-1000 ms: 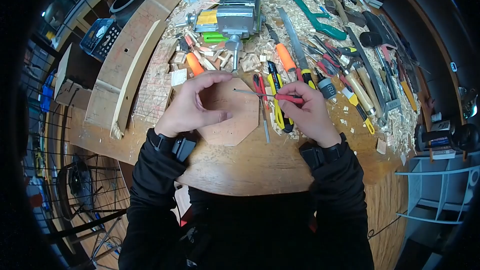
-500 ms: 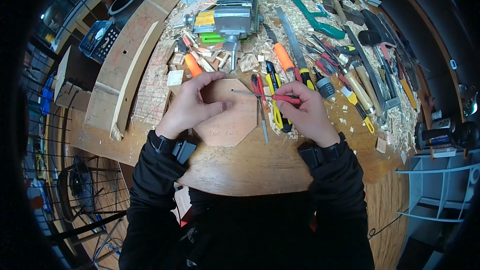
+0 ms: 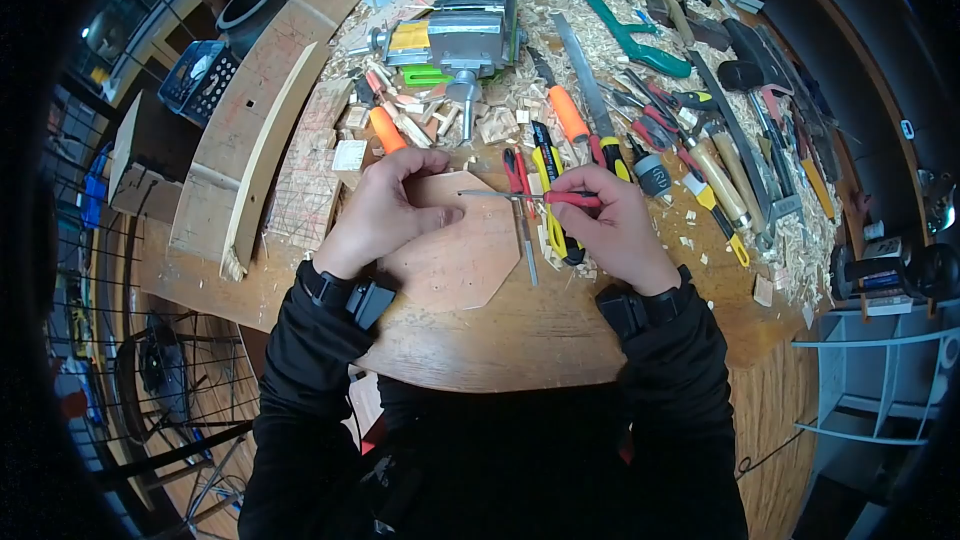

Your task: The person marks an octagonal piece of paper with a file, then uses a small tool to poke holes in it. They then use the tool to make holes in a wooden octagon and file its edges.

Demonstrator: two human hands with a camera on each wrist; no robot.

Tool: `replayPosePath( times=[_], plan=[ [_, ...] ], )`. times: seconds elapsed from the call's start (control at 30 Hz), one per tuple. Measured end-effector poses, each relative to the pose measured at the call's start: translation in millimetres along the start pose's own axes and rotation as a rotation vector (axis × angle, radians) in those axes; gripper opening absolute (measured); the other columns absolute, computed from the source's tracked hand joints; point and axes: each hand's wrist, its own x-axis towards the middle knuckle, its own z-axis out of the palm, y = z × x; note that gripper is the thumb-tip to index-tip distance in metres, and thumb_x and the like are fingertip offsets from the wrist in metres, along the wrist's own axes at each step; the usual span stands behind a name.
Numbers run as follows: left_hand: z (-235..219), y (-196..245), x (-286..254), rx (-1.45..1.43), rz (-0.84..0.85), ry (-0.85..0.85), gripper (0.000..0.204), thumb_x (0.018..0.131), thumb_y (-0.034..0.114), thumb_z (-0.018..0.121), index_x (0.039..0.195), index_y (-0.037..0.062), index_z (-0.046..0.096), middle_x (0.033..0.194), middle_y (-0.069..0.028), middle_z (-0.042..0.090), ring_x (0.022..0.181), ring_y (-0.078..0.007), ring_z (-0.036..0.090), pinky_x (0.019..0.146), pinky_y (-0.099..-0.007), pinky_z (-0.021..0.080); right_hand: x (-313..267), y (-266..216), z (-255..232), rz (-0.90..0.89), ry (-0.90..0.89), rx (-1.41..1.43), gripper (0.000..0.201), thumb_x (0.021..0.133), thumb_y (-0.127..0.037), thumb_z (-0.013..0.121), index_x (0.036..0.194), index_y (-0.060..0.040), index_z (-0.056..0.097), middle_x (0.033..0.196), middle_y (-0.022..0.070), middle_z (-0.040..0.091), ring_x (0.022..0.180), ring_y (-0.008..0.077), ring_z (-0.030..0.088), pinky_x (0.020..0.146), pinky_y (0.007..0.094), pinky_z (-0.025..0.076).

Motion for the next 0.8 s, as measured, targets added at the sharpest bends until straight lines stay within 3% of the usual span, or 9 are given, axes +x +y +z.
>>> replayPosePath(
  times=[0.2,0.37,0.6,0.8],
  plan=[
    [1.6,-3.1,1.4,-0.069,-0.061,0.013,0.051,0.071,0.009,0.084,0.115,-0.0035,0.062,0.102,-0.0058,0.064,0.094,-0.0136,0.059,0.086,-0.0262,0.049,0.1,1.2,-0.2,0.004,-0.002,0.011,0.017,0.090,-0.002,0.065,0.107,0.0000,0.062,0.095,0.0009,0.065,0.086,0.0044,0.058,0.076,0.0202,0.048],
    [6.0,-7.5,3.2,-0.196,-0.057,0.108,0.045,0.073,0.001,0.081,0.115,-0.0011,0.063,0.097,-0.0010,0.060,0.089,-0.0081,0.056,0.081,-0.0220,0.050,-0.2,-0.5,0.3,0.005,-0.002,0.015,0.017,0.090,-0.003,0.065,0.107,-0.0001,0.062,0.096,0.0009,0.065,0.087,0.0044,0.058,0.077,0.0203,0.048],
    [7.1,-10.8,4.9,-0.285,-0.099,0.094,0.043,0.076,0.000,0.078,0.115,-0.0013,0.061,0.097,-0.0011,0.060,0.085,-0.0059,0.056,0.080,-0.0202,0.050,-0.6,-0.8,-0.5,0.008,-0.009,0.005,0.017,0.090,-0.004,0.066,0.107,-0.0002,0.062,0.097,0.0009,0.065,0.088,0.0047,0.058,0.077,0.0205,0.048],
    [4.3,-12.4,5.5,-0.439,-0.137,0.020,0.038,0.079,-0.007,0.066,0.117,-0.0023,0.060,0.101,-0.0030,0.062,0.083,-0.0059,0.058,0.079,-0.0200,0.050,-0.3,0.7,-0.1,-0.009,-0.004,0.010,0.017,0.090,-0.004,0.066,0.107,-0.0002,0.062,0.096,0.0007,0.065,0.086,0.0044,0.058,0.075,0.0204,0.048]
  ],
)
